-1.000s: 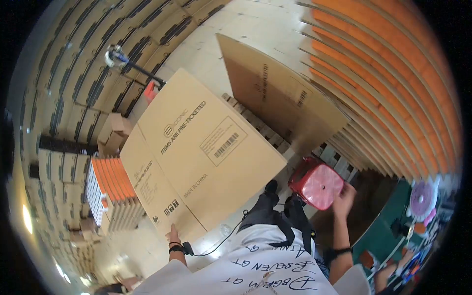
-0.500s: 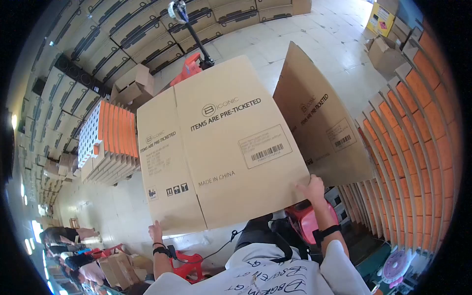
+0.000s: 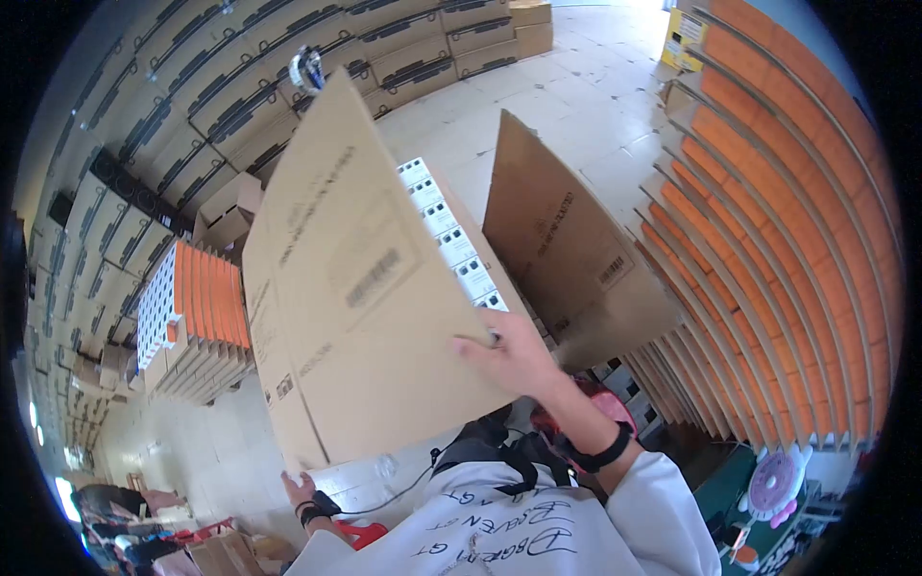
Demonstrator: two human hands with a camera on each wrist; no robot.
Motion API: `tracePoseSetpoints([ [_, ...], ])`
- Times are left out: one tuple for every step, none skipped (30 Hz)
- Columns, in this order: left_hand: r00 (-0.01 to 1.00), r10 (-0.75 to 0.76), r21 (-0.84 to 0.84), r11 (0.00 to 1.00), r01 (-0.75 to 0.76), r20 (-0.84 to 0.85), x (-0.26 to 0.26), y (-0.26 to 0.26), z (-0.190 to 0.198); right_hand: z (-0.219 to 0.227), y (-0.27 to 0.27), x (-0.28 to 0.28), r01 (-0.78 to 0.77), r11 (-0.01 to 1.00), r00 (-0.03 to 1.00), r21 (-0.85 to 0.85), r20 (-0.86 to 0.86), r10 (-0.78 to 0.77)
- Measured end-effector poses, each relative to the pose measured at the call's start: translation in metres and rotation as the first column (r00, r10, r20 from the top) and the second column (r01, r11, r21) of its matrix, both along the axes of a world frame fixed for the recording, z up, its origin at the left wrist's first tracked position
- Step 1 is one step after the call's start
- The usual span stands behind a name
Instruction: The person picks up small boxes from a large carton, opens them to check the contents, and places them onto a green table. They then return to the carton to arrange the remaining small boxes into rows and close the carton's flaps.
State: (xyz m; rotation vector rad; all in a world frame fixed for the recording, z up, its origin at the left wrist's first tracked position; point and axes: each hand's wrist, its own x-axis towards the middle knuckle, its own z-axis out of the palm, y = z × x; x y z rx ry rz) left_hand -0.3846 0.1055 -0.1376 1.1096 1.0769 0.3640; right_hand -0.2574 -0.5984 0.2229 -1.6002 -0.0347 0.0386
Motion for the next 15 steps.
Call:
tracePoseSetpoints([
  [0.993, 0.110, -0.084, 0.991, -0.105, 0.053, 0.004, -0.003, 0.021, 0.018, 0.009, -0.005, -0.019, 1.000, 0.995, -0.013, 0.096, 0.020],
  [0.969, 0.225, -0.176, 0.963, -0.205, 0.100, 0.014, -0.010, 0.039, 0.033, 0.015, -0.007, -0.039, 0.999, 0.980, -0.031, 0.196, 0.044],
  [0.930, 0.343, -0.212, 0.907, -0.365, -0.133, 0.031, -0.010, 0.052, 0.043, 0.017, -0.010, -0.027, 0.999, 0.977, -0.032, 0.212, 0.034],
  [0.934, 0.336, -0.212, 0.911, -0.355, -0.121, 0.034, -0.013, 0.053, 0.050, 0.020, -0.016, -0.047, 0.993, 0.955, -0.109, 0.288, 0.077],
  [0.976, 0.074, -0.379, 0.913, -0.150, -0.207, 0.031, -0.015, 0.055, 0.055, 0.024, -0.022, -0.061, 0.981, 0.926, -0.183, 0.356, 0.124],
  [0.948, -0.202, -0.542, 0.839, 0.038, -0.246, 0.028, -0.014, 0.055, 0.062, 0.028, -0.030, -0.051, 0.984, 0.925, -0.172, 0.364, 0.112],
  [0.947, -0.056, -0.560, 0.817, -0.139, -0.316, 0.038, -0.016, 0.040, 0.068, 0.033, -0.041, -0.073, 0.983, 0.913, -0.166, 0.385, 0.133],
  [0.951, 0.036, -0.484, 0.855, -0.188, -0.306, 0.033, -0.025, 0.038, 0.071, 0.037, -0.050, -0.090, 0.982, 0.902, -0.166, 0.404, 0.151],
  [0.961, 0.106, -0.344, 0.919, -0.193, -0.254, 0.034, -0.038, 0.044, 0.071, 0.043, -0.059, -0.072, 0.985, 0.904, -0.159, 0.407, 0.132],
  [0.969, 0.159, -0.216, 0.956, -0.199, -0.190, 0.033, -0.050, 0.052, 0.070, 0.049, -0.068, -0.072, 0.989, 0.871, -0.129, 0.476, 0.125],
  [0.973, 0.191, -0.103, 0.973, -0.204, -0.126, 0.032, -0.060, 0.060, 0.071, 0.053, -0.075, -0.075, 0.992, 0.833, -0.101, 0.541, 0.118],
  [0.978, 0.199, 0.008, 0.980, -0.199, -0.057, 0.034, -0.065, 0.071, 0.076, 0.053, -0.080, -0.055, 0.994, 0.835, -0.095, 0.542, 0.098],
  [0.982, 0.187, 0.112, 0.976, -0.187, 0.008, 0.039, -0.066, 0.083, 0.083, 0.053, -0.084, -0.085, 0.994, 0.829, -0.070, 0.549, 0.110],
  [0.984, 0.164, 0.214, 0.961, -0.175, 0.067, 0.046, -0.067, 0.094, 0.089, 0.049, -0.090, -0.122, 0.991, 0.821, -0.049, 0.556, 0.129],
  [0.985, 0.126, 0.289, 0.945, -0.156, 0.122, 0.052, -0.078, 0.115, 0.095, 0.043, -0.095, -0.110, 0.993, 0.820, -0.052, 0.559, 0.120],
])
